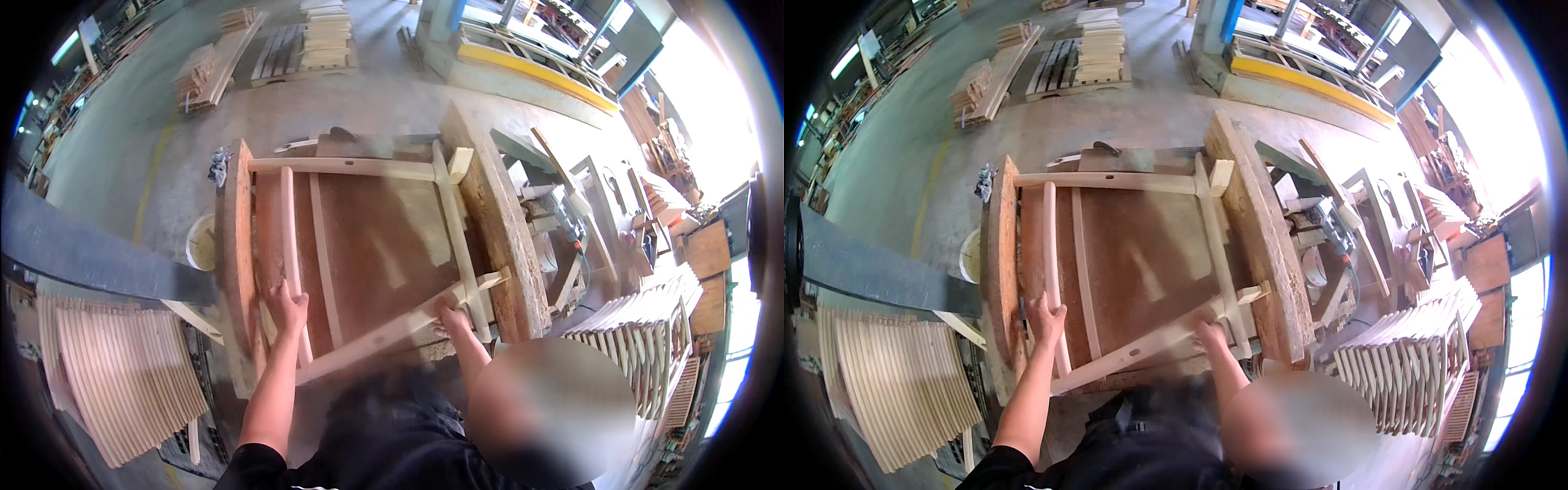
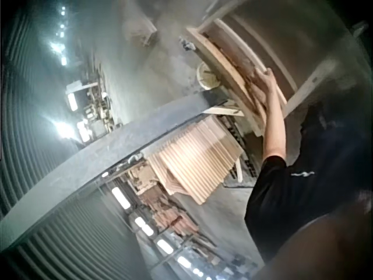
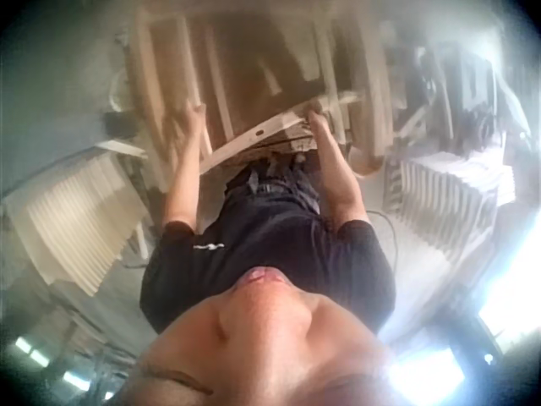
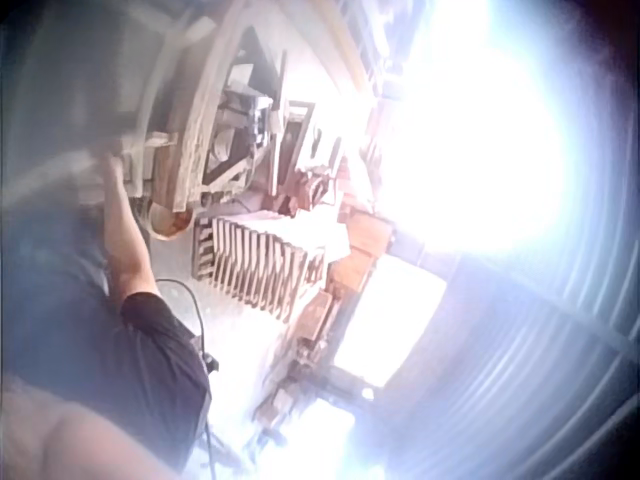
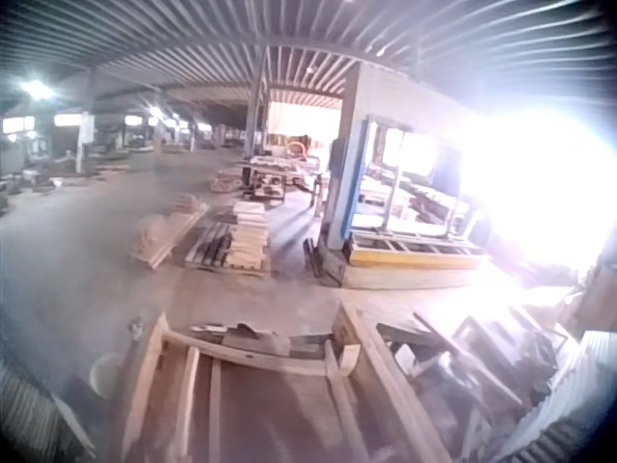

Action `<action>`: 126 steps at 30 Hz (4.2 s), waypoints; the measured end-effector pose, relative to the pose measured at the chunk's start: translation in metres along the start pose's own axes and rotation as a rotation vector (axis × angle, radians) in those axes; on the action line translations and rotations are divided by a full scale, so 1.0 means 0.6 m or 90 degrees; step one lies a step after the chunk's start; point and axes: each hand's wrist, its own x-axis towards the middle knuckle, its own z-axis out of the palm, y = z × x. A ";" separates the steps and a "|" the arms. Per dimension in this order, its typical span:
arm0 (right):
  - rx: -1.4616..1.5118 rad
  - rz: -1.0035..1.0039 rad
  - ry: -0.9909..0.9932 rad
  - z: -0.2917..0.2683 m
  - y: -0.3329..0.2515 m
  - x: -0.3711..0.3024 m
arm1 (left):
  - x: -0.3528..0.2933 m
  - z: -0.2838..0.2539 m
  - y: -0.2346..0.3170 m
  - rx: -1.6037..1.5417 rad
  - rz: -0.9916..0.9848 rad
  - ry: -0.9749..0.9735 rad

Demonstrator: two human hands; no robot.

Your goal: The person assembles a wooden chair frame by inserting and hammering dowels into place. They use a pneumatic nail gun to secure joints and a brush to apply finish to the assembled parts. The person handles wooden slats, dowels, and the chair frame throughout the process.

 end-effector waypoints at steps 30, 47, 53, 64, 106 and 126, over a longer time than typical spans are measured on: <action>-0.935 -0.830 0.292 -0.219 -0.226 -0.077 | -0.218 0.191 0.239 0.285 0.375 -0.120; -1.009 -0.817 0.191 -0.248 -0.235 -0.027 | -0.215 0.173 0.254 0.245 0.468 0.027; -0.993 -0.815 0.207 -0.234 -0.248 -0.051 | -0.213 0.172 0.258 0.255 0.427 -0.039; -0.964 -0.834 0.202 -0.235 -0.248 -0.052 | -0.212 0.169 0.260 0.238 0.388 -0.128; -1.018 -0.802 0.264 -0.233 -0.229 -0.032 | -0.226 0.171 0.256 0.233 0.362 -0.079; -0.988 -0.838 0.271 -0.220 -0.251 -0.058 | -0.213 0.201 0.241 0.154 0.398 -0.016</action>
